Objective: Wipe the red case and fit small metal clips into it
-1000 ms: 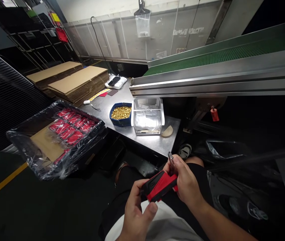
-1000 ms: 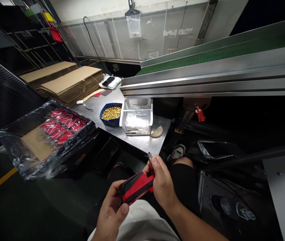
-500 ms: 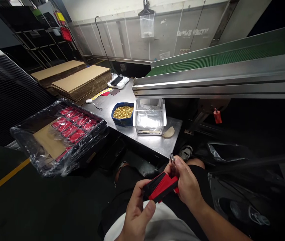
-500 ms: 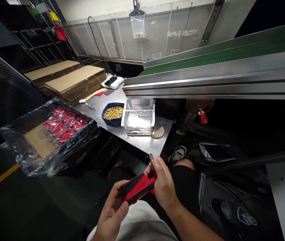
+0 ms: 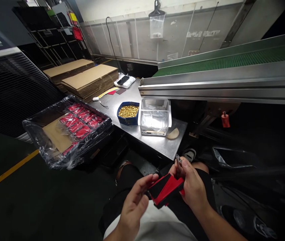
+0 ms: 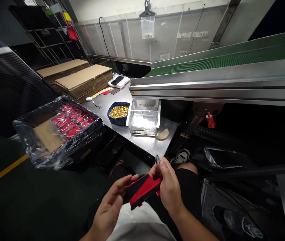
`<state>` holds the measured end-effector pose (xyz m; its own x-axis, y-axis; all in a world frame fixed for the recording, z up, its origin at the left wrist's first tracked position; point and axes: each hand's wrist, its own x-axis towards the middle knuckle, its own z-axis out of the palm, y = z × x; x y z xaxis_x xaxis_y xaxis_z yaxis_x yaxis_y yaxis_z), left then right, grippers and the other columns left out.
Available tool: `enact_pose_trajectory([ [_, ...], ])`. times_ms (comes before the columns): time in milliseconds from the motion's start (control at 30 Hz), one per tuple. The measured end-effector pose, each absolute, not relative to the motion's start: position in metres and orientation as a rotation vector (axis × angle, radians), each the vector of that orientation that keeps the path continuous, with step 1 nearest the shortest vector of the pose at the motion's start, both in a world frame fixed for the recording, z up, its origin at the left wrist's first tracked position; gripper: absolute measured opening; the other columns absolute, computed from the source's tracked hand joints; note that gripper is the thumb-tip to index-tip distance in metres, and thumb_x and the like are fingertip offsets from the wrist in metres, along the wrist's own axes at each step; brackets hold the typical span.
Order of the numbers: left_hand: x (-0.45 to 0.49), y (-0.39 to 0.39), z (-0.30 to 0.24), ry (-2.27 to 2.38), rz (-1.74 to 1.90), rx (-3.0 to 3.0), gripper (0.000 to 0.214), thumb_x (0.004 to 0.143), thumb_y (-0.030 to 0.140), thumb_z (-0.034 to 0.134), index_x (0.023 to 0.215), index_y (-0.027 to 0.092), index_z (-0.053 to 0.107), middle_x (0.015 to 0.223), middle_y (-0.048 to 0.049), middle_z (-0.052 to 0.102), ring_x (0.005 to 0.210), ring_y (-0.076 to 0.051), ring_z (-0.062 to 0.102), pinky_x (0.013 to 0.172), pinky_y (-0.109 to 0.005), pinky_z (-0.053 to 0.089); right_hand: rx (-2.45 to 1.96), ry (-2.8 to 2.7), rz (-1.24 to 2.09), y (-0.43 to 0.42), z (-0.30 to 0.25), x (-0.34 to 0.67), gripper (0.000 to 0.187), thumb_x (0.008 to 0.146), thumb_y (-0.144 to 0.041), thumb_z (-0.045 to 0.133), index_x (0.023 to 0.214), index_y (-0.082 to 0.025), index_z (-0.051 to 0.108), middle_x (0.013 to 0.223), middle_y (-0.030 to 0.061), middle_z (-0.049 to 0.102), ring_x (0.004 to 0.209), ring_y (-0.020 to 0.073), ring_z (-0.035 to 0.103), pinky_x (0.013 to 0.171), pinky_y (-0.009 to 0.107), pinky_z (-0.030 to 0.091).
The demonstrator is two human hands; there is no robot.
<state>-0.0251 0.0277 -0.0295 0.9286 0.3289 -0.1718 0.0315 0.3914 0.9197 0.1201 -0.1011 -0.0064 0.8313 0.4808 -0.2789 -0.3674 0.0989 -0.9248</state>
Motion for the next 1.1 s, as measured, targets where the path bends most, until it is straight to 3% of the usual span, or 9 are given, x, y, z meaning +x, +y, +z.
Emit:
enact_pose_trajectory([
  [133, -0.018, 0.034, -0.031, 0.559, 0.225, 1.192, 0.039, 0.098, 0.048, 0.049, 0.123, 0.021, 0.063, 0.130, -0.0109, 0.066, 0.123, -0.027, 0.059, 0.109, -0.039, 0.044, -1.347, -0.106, 0.649, -0.098, -0.010, 0.118, 0.049, 0.097, -0.056, 0.035, 0.068, -0.021, 0.052, 0.057, -0.0020, 0.054, 0.050, 0.0103, 0.046, 0.051, 0.027, 0.038],
  [267, -0.015, 0.039, -0.023, 0.524, 0.186, 1.318, 0.038, 0.092, 0.050, 0.061, 0.114, 0.020, 0.068, 0.120, -0.0102, 0.067, 0.114, -0.026, 0.062, 0.099, -0.035, 0.047, -1.407, -0.141, 0.657, -0.097, -0.009, 0.113, 0.047, 0.096, -0.057, 0.036, 0.070, -0.021, 0.051, 0.060, -0.0017, 0.055, 0.052, 0.0101, 0.045, 0.050, 0.026, 0.036],
  [367, -0.016, 0.041, -0.020, 0.463, 0.159, 1.433, 0.029, 0.087, 0.046, 0.069, 0.093, 0.018, 0.072, 0.110, -0.0099, 0.069, 0.107, -0.025, 0.063, 0.095, -0.034, 0.047, -1.469, -0.247, 0.660, -0.099, -0.009, 0.108, 0.045, 0.096, -0.057, 0.037, 0.075, -0.021, 0.052, 0.063, -0.0020, 0.054, 0.053, 0.0098, 0.045, 0.050, 0.026, 0.035],
  [467, -0.015, 0.041, -0.020, 0.533, 0.111, 1.459, 0.032, 0.086, 0.045, 0.069, 0.073, 0.016, 0.066, 0.096, -0.0089, 0.070, 0.089, -0.021, 0.063, 0.081, -0.032, 0.047, -1.529, -0.392, 0.672, -0.102, -0.013, 0.103, 0.040, 0.097, -0.056, 0.038, 0.081, -0.022, 0.052, 0.063, -0.0033, 0.052, 0.054, 0.0093, 0.044, 0.052, 0.026, 0.034],
  [633, -0.010, 0.041, -0.025, 0.607, 0.102, 1.563, 0.046, 0.088, 0.053, 0.063, 0.063, 0.015, 0.060, 0.078, -0.0065, 0.064, 0.073, -0.017, 0.055, 0.069, -0.029, 0.042, -1.563, -0.526, 0.716, -0.101, -0.020, 0.098, 0.036, 0.098, -0.053, 0.036, 0.086, -0.022, 0.050, 0.062, -0.0047, 0.051, 0.053, 0.0093, 0.044, 0.053, 0.027, 0.033],
  [733, -0.007, 0.045, -0.030, 0.586, 0.074, 1.527, 0.048, 0.092, 0.057, 0.056, 0.073, 0.014, 0.064, 0.079, -0.0055, 0.060, 0.075, -0.016, 0.055, 0.069, -0.028, 0.043, -1.562, -0.638, 0.777, -0.097, -0.024, 0.096, 0.033, 0.098, -0.051, 0.036, 0.087, -0.022, 0.049, 0.064, -0.0048, 0.050, 0.056, 0.0097, 0.043, 0.055, 0.028, 0.032],
  [900, -0.006, 0.054, -0.034, 0.200, -0.117, 1.328, 0.060, 0.083, 0.063, 0.066, 0.122, 0.018, 0.060, 0.106, -0.0081, 0.064, 0.106, -0.026, 0.059, 0.098, -0.037, 0.048, -1.521, -0.846, 0.774, -0.092, -0.029, 0.088, 0.028, 0.099, -0.046, 0.035, 0.092, -0.023, 0.050, 0.070, -0.0041, 0.050, 0.062, 0.0109, 0.047, 0.061, 0.029, 0.036],
  [1000, -0.005, 0.060, -0.040, 0.162, -0.213, 1.335, 0.058, 0.076, 0.053, 0.078, 0.120, 0.018, 0.062, 0.105, -0.0072, 0.063, 0.107, -0.027, 0.060, 0.098, -0.040, 0.049, -1.564, -0.878, 0.756, -0.088, -0.035, 0.087, 0.026, 0.100, -0.044, 0.034, 0.093, -0.023, 0.049, 0.069, -0.0038, 0.053, 0.061, 0.0119, 0.050, 0.060, 0.029, 0.039],
  [1100, -0.007, 0.067, -0.054, 0.208, -0.202, 1.445, 0.078, 0.067, 0.042, 0.086, 0.136, 0.023, 0.055, 0.119, -0.0082, 0.058, 0.116, -0.030, 0.055, 0.105, -0.044, 0.047, -1.829, -0.831, 0.477, -0.080, -0.050, 0.105, 0.023, 0.098, -0.043, 0.039, 0.098, -0.024, 0.052, 0.080, -0.0010, 0.059, 0.073, 0.0141, 0.057, 0.070, 0.030, 0.046],
])
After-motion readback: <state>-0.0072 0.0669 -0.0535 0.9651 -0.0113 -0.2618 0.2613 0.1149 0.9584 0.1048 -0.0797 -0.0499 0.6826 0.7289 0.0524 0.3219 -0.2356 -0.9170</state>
